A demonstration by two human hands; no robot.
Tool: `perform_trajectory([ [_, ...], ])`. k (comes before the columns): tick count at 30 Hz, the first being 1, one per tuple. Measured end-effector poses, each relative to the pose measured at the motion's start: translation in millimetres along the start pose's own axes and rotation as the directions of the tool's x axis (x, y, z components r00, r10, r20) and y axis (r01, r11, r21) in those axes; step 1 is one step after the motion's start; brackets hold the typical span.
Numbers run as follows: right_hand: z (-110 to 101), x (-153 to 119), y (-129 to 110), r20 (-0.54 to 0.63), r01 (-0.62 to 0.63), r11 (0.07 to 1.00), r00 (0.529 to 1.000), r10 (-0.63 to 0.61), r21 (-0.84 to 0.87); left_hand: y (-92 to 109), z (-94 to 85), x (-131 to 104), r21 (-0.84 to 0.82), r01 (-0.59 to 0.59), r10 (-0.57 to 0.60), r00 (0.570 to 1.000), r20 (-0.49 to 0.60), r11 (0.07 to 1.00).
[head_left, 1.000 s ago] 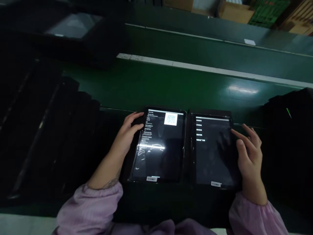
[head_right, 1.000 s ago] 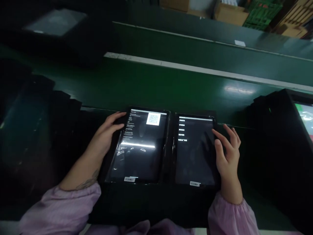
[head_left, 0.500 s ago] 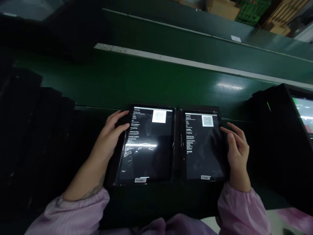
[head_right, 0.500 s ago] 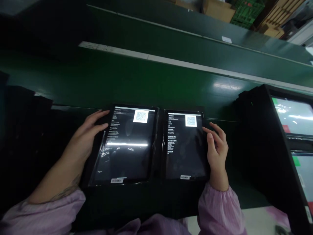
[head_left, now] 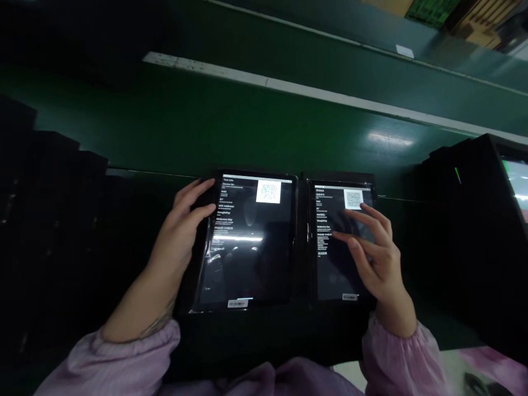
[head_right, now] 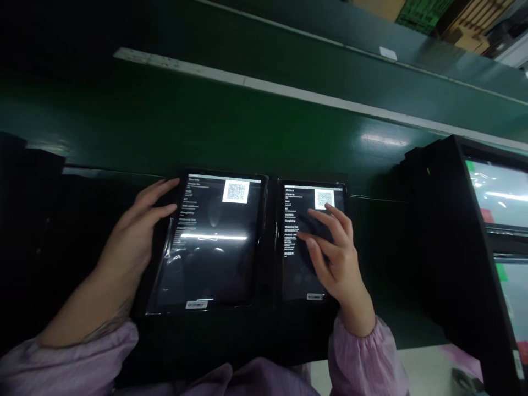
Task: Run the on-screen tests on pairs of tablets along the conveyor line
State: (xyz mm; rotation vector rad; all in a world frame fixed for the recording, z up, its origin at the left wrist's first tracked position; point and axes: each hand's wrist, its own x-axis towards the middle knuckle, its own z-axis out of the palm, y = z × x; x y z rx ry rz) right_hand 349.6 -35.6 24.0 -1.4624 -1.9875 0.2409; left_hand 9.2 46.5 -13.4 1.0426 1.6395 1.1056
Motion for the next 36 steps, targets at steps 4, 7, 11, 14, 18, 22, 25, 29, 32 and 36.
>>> perform_trajectory([
  [4, 7, -2, -9, 0.080, 0.074, 0.997, 0.994, -0.073, -0.011, -3, 0.7, 2, -0.017, -0.011, 0.011, 1.000, -0.012, 1.000],
  [7, 11, -3, -13, 0.160, 0.154, 0.988, 0.975, -0.157, 0.028, -6, -0.1, 4, -0.019, -0.045, 0.045, 0.999, -0.026, 0.999],
  [11, 12, -5, -7, 0.131, 0.221, 0.975, 0.967, -0.218, -0.006, -9, -3.0, 4, 0.012, -0.055, 0.054, 0.998, 0.034, 0.998],
  [14, 6, -10, 6, -0.018, 0.139, 0.988, 0.990, -0.141, -0.062, -10, -3.8, 4, 0.030, -0.050, 0.048, 0.997, 0.063, 0.998],
  [18, -4, -16, 18, -0.202, -0.018, 1.000, 0.979, 0.013, -0.024, -10, -3.4, 4, 0.031, -0.060, 0.058, 0.996, 0.064, 0.998],
  [22, -5, -19, 21, -0.285, -0.071, 0.997, 0.956, 0.072, 0.011, -10, -3.9, 5, 0.036, -0.061, 0.058, 0.996, 0.064, 0.998],
  [25, -2, -19, 22, -0.277, -0.082, 0.996, 0.957, 0.084, 0.018, -12, -4.2, 6, 0.092, -0.083, 0.075, 0.994, 0.084, 0.992],
  [29, -4, -8, 21, -0.263, -0.102, 0.994, 0.960, 0.093, -0.023, -16, -5.1, 8, 0.173, -0.122, 0.102, 0.988, 0.119, 0.977],
  [32, -2, 5, 18, -0.228, -0.045, 0.992, 0.974, 0.016, -0.121, -18, -7.3, 9, 0.012, -0.075, 0.073, 0.989, 0.125, 0.997],
  [36, 8, 14, 18, -0.126, -0.001, 0.968, 0.991, -0.032, -0.253, -15, -7.9, 9, -0.159, -0.011, 0.030, 0.993, 0.117, 0.987],
])
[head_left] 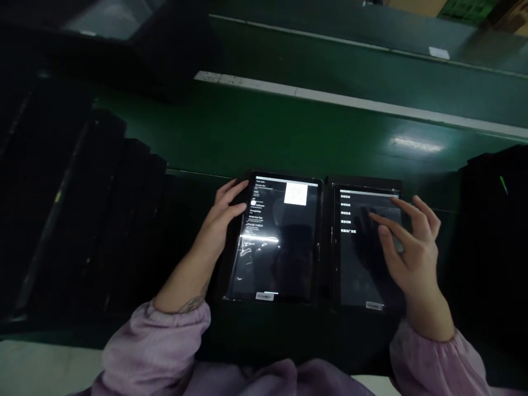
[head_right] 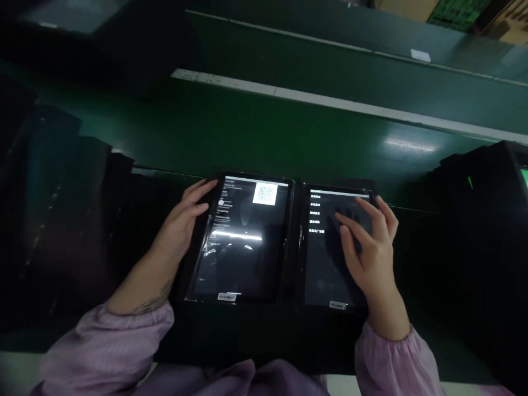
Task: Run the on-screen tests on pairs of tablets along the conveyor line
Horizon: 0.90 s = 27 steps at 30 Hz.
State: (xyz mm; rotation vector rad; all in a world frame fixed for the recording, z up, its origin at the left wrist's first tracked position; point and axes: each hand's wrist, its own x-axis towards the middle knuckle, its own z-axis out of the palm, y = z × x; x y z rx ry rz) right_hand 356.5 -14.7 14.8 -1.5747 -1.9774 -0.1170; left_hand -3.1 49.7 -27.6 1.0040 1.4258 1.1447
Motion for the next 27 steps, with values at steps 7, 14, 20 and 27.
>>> perform_trajectory([
  [7, 11, -4, 1, 0.095, -0.008, 1.000, 0.995, 0.011, -0.028, 7, 5.3, 2, 0.038, -0.003, 0.004, 1.000, -0.029, 0.999],
  [14, 9, -8, 4, -0.054, -0.070, 0.998, 0.996, 0.070, 0.006, 10, 9.1, 12, 0.203, 0.015, -0.003, 0.998, -0.059, 0.979],
  [20, 4, -12, 6, -0.054, -0.126, 0.991, 0.990, 0.129, 0.050, 13, 18.1, 23, 0.251, 0.085, -0.053, 0.990, -0.133, 0.964],
  [27, 3, -15, 9, -0.090, -0.095, 0.995, 0.991, 0.097, 0.021, 13, 23.6, 28, 0.300, 0.100, -0.043, 0.981, -0.190, 0.949],
])
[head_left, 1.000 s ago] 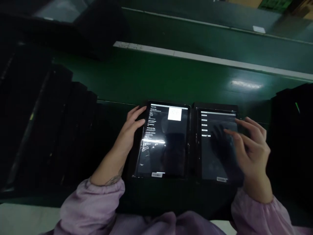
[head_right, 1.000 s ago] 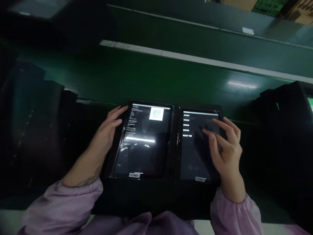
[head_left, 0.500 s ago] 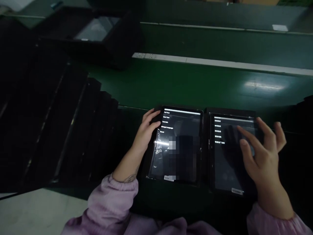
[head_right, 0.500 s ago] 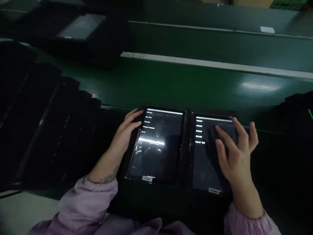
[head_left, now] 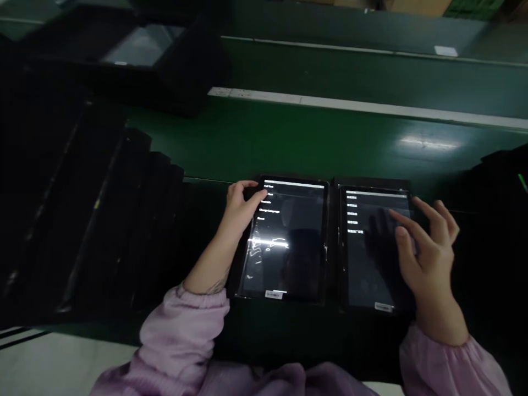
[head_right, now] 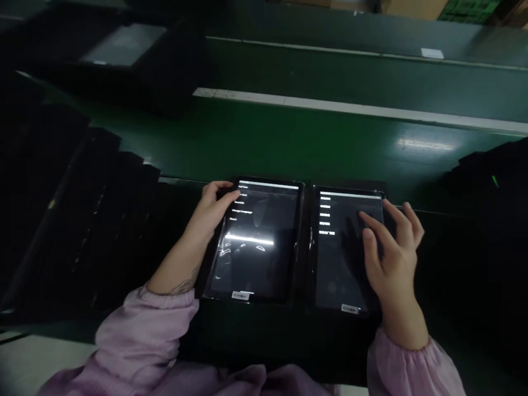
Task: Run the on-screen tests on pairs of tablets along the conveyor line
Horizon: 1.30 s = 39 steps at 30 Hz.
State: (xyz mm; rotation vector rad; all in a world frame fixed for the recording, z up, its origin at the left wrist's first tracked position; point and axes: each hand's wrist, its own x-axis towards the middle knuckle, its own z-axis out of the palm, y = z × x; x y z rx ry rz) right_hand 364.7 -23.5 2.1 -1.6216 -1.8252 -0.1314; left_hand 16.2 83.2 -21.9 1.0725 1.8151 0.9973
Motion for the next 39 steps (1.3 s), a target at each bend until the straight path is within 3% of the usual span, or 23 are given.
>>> perform_trajectory([
  [4, 5, 2, -2, 0.112, 0.004, 0.999, 0.994, 0.002, -0.055, -3, -0.1, 1, -0.051, 0.011, -0.011, 1.000, 0.016, 0.999],
  [11, 12, 2, 0, 0.210, -0.001, 0.996, 0.977, 0.021, -0.094, -6, -2.1, 1, -0.131, -0.023, 0.023, 1.000, -0.004, 0.991],
  [16, 7, 3, -1, 0.143, -0.016, 0.997, 0.989, 0.027, -0.075, -8, -2.6, 1, -0.161, -0.048, 0.047, 0.999, -0.010, 0.986],
  [22, 3, 0, 1, 0.140, -0.036, 0.997, 0.989, 0.044, -0.062, -6, -3.8, -2, -0.182, -0.088, 0.088, 0.996, -0.006, 0.979],
  [30, 2, 12, 9, 0.319, -0.009, 0.997, 0.947, 0.033, -0.077, -9, -7.9, -1, -0.167, -0.119, 0.126, 0.991, 0.033, 0.979],
  [36, -13, 17, 16, 0.290, -0.053, 0.997, 0.955, 0.068, -0.058, -6, -6.3, -2, -0.200, -0.118, 0.125, 0.992, 0.024, 0.973],
  [39, -25, 20, 27, 0.369, -0.106, 0.994, 0.924, 0.101, -0.006, -3, -6.7, -3, -0.202, -0.110, 0.120, 0.992, 0.038, 0.973],
])
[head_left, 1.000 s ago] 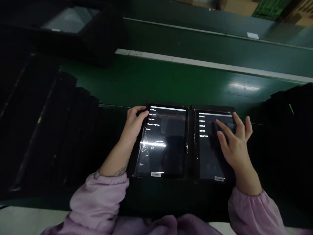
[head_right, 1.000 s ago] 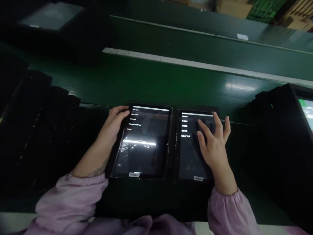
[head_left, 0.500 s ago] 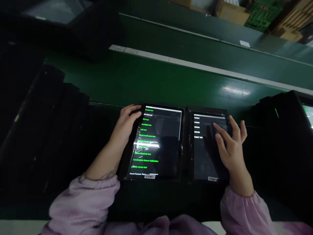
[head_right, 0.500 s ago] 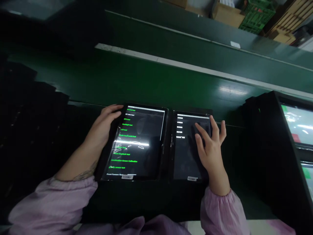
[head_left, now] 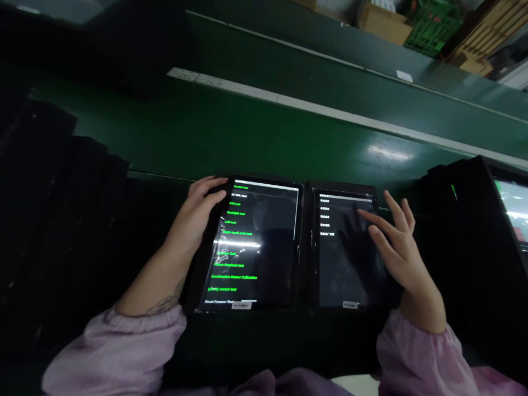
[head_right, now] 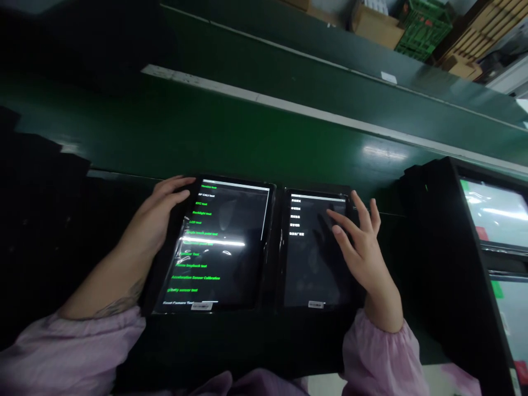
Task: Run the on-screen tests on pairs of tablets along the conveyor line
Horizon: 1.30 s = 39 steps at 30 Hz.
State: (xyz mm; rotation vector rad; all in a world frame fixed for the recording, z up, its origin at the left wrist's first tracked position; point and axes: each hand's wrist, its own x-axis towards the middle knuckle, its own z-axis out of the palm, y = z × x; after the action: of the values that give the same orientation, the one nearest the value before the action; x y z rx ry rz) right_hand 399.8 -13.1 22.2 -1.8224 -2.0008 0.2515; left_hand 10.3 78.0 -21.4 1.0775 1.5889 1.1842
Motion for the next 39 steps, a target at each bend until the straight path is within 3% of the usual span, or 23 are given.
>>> perform_trajectory([
  [4, -2, 5, 13, 0.103, -0.026, 0.997, 0.995, 0.018, 0.073, 1, -0.6, 0, -0.005, 0.001, -0.001, 1.000, 0.003, 1.000],
  [11, 13, 9, 11, 0.024, 0.107, 0.994, 0.994, -0.107, -0.003, -3, -1.6, 2, 0.002, 0.006, -0.006, 1.000, -0.003, 1.000],
  [26, 5, 5, 1, -0.043, 0.149, 0.988, 0.988, -0.147, 0.034, -1, -0.9, 5, 0.018, 0.057, -0.056, 0.998, -0.021, 0.998],
  [30, 1, 1, -5, -0.089, 0.171, 0.983, 0.982, -0.165, 0.059, -1, -2.7, 4, 0.021, 0.047, -0.047, 0.999, -0.002, 0.999],
  [39, 4, -6, -11, -0.068, 0.217, 0.974, 0.975, -0.213, 0.064, 0, -6.4, 4, -0.003, 0.015, -0.014, 0.998, 0.066, 1.000],
])
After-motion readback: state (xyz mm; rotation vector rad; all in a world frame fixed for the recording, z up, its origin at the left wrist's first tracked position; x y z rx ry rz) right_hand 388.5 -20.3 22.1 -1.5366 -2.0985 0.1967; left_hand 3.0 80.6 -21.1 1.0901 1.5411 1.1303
